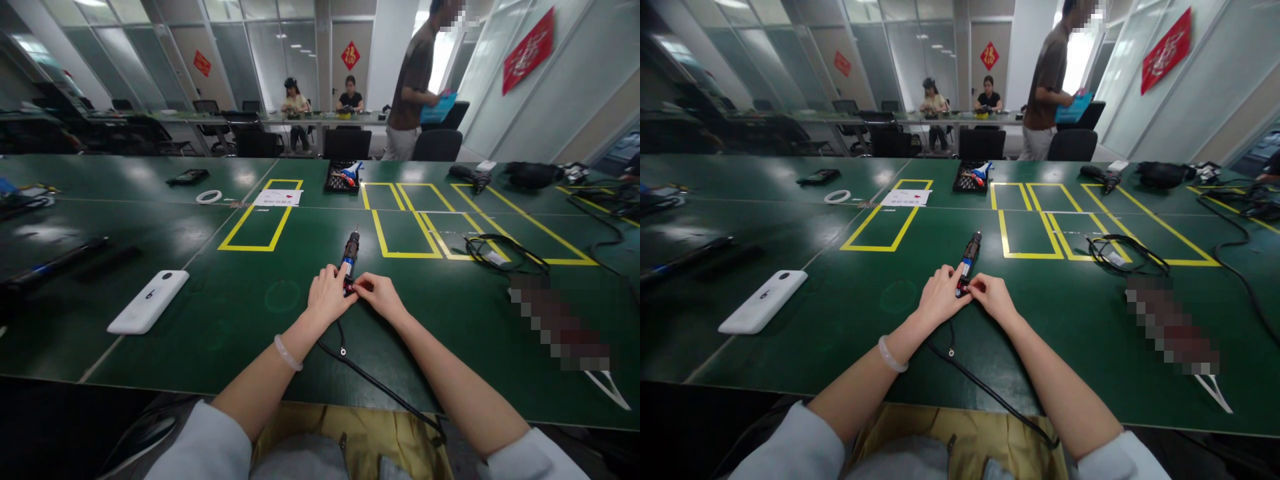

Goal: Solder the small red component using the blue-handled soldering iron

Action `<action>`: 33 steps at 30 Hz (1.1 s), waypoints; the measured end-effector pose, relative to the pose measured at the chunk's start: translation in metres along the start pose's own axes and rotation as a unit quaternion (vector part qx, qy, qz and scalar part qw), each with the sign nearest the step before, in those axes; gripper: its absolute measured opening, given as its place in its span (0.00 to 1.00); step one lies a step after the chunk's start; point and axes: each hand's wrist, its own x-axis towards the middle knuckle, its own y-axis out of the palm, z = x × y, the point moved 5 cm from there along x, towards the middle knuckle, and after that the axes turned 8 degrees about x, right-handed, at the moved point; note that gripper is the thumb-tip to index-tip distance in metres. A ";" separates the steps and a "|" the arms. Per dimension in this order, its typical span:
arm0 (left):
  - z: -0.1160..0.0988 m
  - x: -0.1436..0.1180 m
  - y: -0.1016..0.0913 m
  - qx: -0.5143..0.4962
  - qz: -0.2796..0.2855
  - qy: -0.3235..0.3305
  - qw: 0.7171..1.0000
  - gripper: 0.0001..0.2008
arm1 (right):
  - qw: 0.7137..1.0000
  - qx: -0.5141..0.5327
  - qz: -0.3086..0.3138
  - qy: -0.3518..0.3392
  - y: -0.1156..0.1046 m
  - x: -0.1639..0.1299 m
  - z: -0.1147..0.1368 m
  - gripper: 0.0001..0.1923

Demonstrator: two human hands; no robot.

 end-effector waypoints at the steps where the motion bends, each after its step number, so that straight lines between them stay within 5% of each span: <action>1: 0.000 0.000 0.000 0.004 0.000 -0.004 1.000 0.33 | 1.000 0.004 0.002 -0.009 0.000 0.000 0.001 0.05; 15: -0.001 0.000 0.000 0.028 0.000 -0.011 1.000 0.31 | 0.963 -0.229 0.064 -0.124 0.008 -0.010 0.032 0.15; 26: 0.007 -0.001 -0.003 0.048 0.005 -0.010 0.999 0.34 | 0.986 -0.140 0.024 -0.082 0.000 -0.010 0.024 0.20; 33: 0.053 -0.016 -0.013 0.082 0.002 -0.029 0.996 0.36 | 0.991 -0.106 0.029 -0.077 0.000 -0.008 0.013 0.18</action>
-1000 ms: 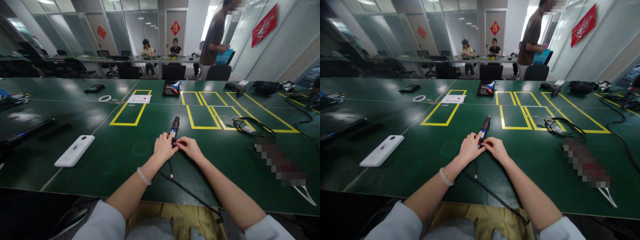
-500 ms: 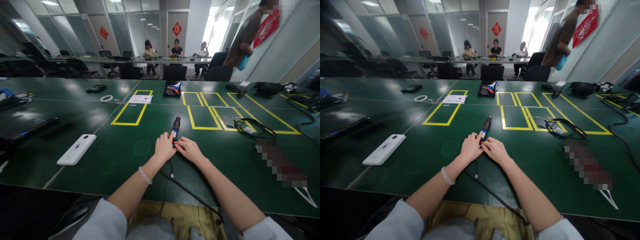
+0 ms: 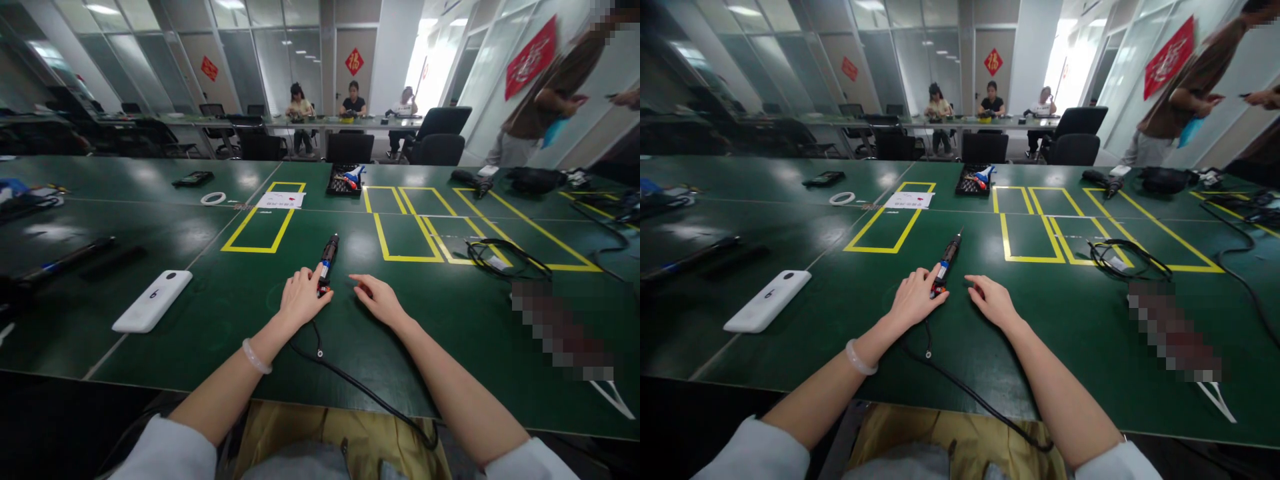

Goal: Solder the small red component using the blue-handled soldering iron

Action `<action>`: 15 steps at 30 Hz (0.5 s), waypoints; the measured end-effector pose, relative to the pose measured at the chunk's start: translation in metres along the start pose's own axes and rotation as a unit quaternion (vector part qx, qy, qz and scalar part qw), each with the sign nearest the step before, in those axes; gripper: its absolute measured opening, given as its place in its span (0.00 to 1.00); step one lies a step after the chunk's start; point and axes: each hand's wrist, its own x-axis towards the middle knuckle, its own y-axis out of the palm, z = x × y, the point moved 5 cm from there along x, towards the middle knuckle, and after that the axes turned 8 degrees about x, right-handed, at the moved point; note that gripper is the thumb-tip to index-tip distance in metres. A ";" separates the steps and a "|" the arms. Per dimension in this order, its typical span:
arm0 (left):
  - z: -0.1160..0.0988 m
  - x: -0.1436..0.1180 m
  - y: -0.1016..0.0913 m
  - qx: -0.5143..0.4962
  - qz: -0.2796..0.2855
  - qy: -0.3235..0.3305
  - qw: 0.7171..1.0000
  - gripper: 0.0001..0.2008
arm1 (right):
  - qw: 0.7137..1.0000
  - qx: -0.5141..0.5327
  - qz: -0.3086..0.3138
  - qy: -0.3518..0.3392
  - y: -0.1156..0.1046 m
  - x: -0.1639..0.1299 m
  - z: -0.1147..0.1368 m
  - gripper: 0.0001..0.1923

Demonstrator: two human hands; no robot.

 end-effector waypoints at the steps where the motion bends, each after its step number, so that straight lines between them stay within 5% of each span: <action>1: 0.012 -0.004 0.000 0.012 0.004 -0.007 1.000 0.35 | 1.000 0.002 -0.001 0.000 0.000 0.000 -0.001 0.18; 15: 0.222 -0.088 -0.006 0.149 0.069 -0.172 0.971 0.35 | 1.000 0.003 0.013 -0.004 0.005 0.002 -0.004 0.15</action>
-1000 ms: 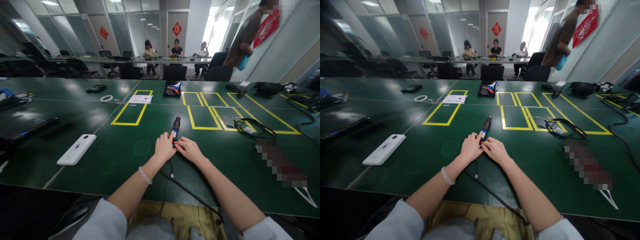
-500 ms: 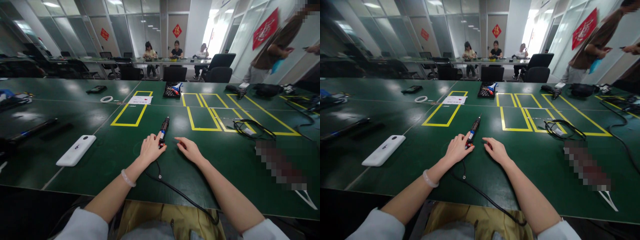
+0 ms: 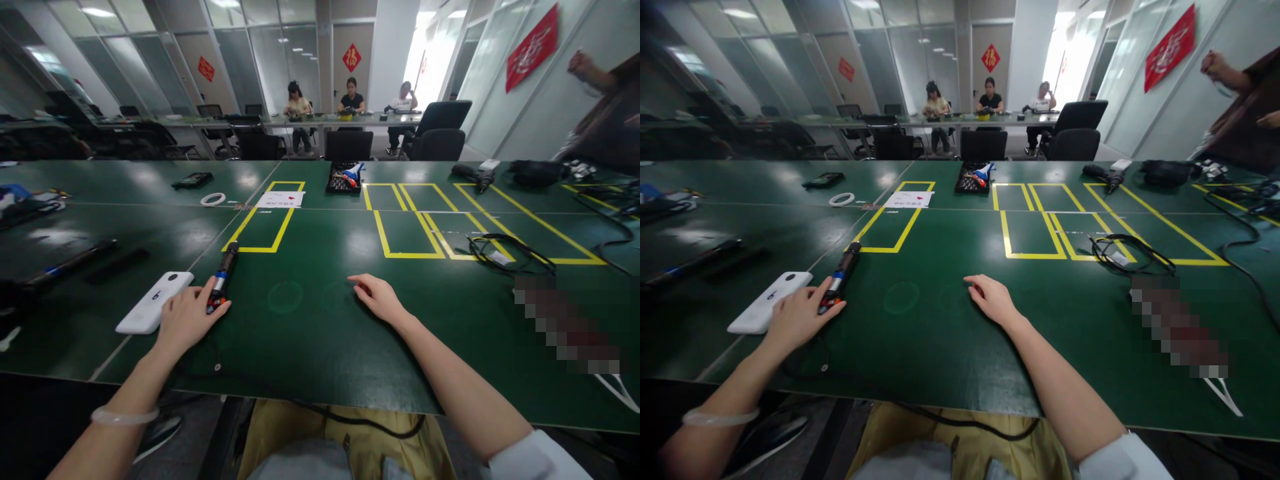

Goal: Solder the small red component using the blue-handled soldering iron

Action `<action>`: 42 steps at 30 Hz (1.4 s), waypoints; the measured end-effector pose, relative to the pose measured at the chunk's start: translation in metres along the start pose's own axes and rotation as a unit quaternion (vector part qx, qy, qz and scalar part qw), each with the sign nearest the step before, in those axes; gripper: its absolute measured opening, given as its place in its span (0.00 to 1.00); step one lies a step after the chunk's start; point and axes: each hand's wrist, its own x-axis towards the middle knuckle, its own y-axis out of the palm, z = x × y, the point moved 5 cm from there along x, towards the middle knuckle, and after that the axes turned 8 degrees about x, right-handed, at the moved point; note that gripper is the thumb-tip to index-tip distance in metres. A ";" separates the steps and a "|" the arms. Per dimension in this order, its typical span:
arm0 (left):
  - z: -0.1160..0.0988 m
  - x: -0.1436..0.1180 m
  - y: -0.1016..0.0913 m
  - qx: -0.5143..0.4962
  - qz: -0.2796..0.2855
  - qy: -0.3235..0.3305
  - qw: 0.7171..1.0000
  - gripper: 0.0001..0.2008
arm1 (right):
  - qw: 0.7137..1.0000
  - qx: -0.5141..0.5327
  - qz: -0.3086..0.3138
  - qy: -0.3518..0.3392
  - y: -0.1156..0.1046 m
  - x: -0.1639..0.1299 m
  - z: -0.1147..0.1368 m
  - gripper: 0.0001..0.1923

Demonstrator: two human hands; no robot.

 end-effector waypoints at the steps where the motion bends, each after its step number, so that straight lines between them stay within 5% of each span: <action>1: 0.010 0.000 0.002 0.008 -0.001 -0.009 1.000 0.35 | 1.000 -0.002 0.002 0.000 0.000 0.000 0.000 0.15; 4: 0.024 -0.005 0.000 0.027 -0.025 -0.026 0.999 0.34 | 1.000 -0.009 0.005 0.003 0.001 0.000 0.001 0.15; 9: 0.014 -0.018 -0.025 0.029 -0.102 -0.032 0.994 0.24 | 1.000 -0.009 0.006 0.006 -0.002 0.000 0.004 0.15; 15: -0.001 -0.017 -0.048 0.016 -0.074 -0.059 0.995 0.20 | 1.000 -0.005 0.009 0.010 0.002 0.001 0.003 0.15; 18: -0.030 -0.011 -0.067 -0.127 -0.062 -0.048 0.989 0.20 | 1.000 0.005 0.006 0.016 0.003 0.002 0.000 0.15; 24: -0.162 0.008 -0.110 -0.459 0.007 0.163 0.873 0.17 | 0.996 0.080 0.004 0.037 -0.001 0.002 -0.002 0.15; 29: -0.253 0.019 -0.097 -0.619 0.165 0.231 0.733 0.18 | 0.967 0.247 0.012 0.067 -0.001 0.002 -0.006 0.17; 33: -0.280 0.015 -0.075 -0.660 0.224 0.218 0.684 0.21 | 0.932 0.352 0.043 0.070 0.005 0.002 -0.003 0.19; 42: -0.283 0.016 -0.053 -0.700 0.234 0.180 0.650 0.17 | 0.936 0.343 0.018 0.074 0.009 0.003 -0.007 0.13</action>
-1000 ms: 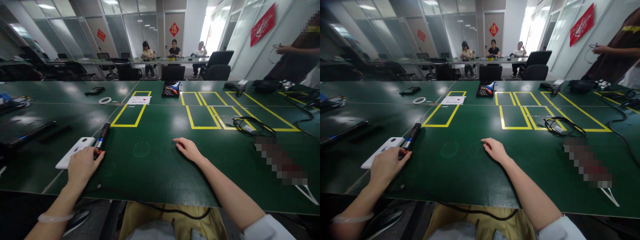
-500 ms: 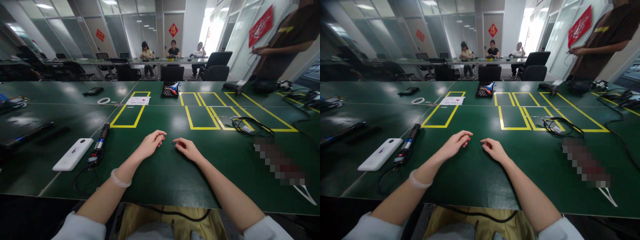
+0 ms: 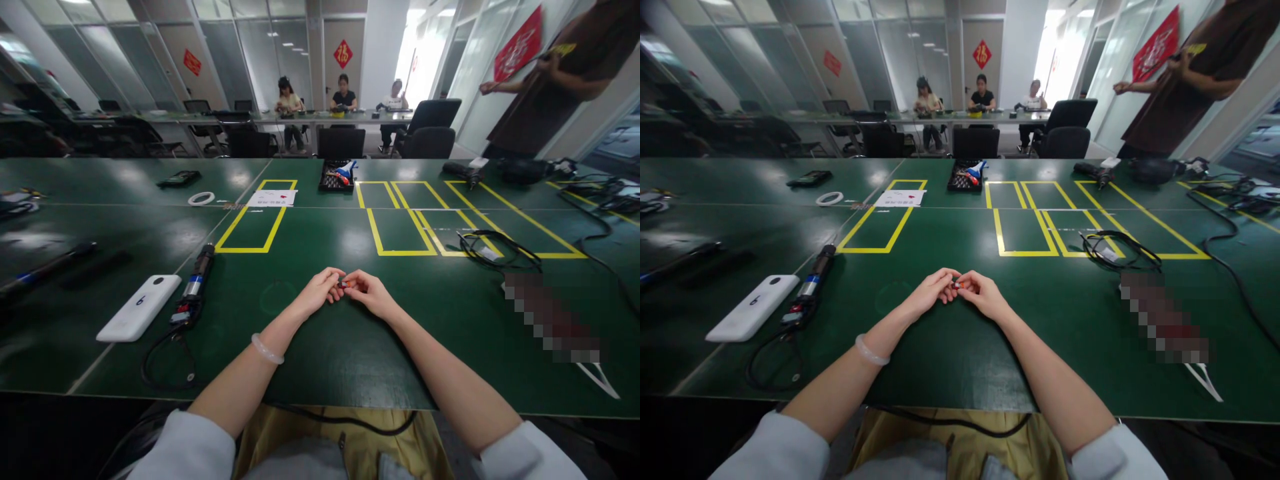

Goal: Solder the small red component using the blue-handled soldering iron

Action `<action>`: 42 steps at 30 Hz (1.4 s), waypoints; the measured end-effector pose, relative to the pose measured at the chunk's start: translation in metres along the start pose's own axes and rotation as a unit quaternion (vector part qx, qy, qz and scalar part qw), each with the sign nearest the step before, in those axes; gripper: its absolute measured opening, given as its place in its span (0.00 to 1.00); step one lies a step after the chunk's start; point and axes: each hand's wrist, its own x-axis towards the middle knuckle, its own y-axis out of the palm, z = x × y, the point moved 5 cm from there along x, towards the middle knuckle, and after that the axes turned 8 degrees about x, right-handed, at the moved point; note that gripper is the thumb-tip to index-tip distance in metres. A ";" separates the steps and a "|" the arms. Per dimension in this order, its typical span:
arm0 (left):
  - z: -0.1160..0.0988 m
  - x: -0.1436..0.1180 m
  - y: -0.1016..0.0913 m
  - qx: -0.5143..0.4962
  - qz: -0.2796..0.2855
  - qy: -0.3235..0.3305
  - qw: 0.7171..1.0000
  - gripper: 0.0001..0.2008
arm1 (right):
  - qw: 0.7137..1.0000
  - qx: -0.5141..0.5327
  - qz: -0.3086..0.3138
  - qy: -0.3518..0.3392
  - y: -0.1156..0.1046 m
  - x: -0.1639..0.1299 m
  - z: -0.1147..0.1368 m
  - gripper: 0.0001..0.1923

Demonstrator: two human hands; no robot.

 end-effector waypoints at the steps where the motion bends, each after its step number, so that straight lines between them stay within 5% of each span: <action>1: 0.003 0.001 -0.001 -0.001 -0.003 -0.009 1.000 0.16 | 1.000 -0.007 -0.011 -0.002 -0.002 0.000 -0.001 0.14; 24: -0.007 -0.007 -0.003 0.116 -0.046 0.106 0.987 0.10 | 0.996 -0.062 -0.061 -0.015 -0.010 0.001 0.002 0.16; 42: -0.009 -0.011 -0.003 0.139 -0.045 0.109 0.983 0.08 | 0.991 -0.124 -0.042 -0.039 -0.007 -0.002 0.006 0.10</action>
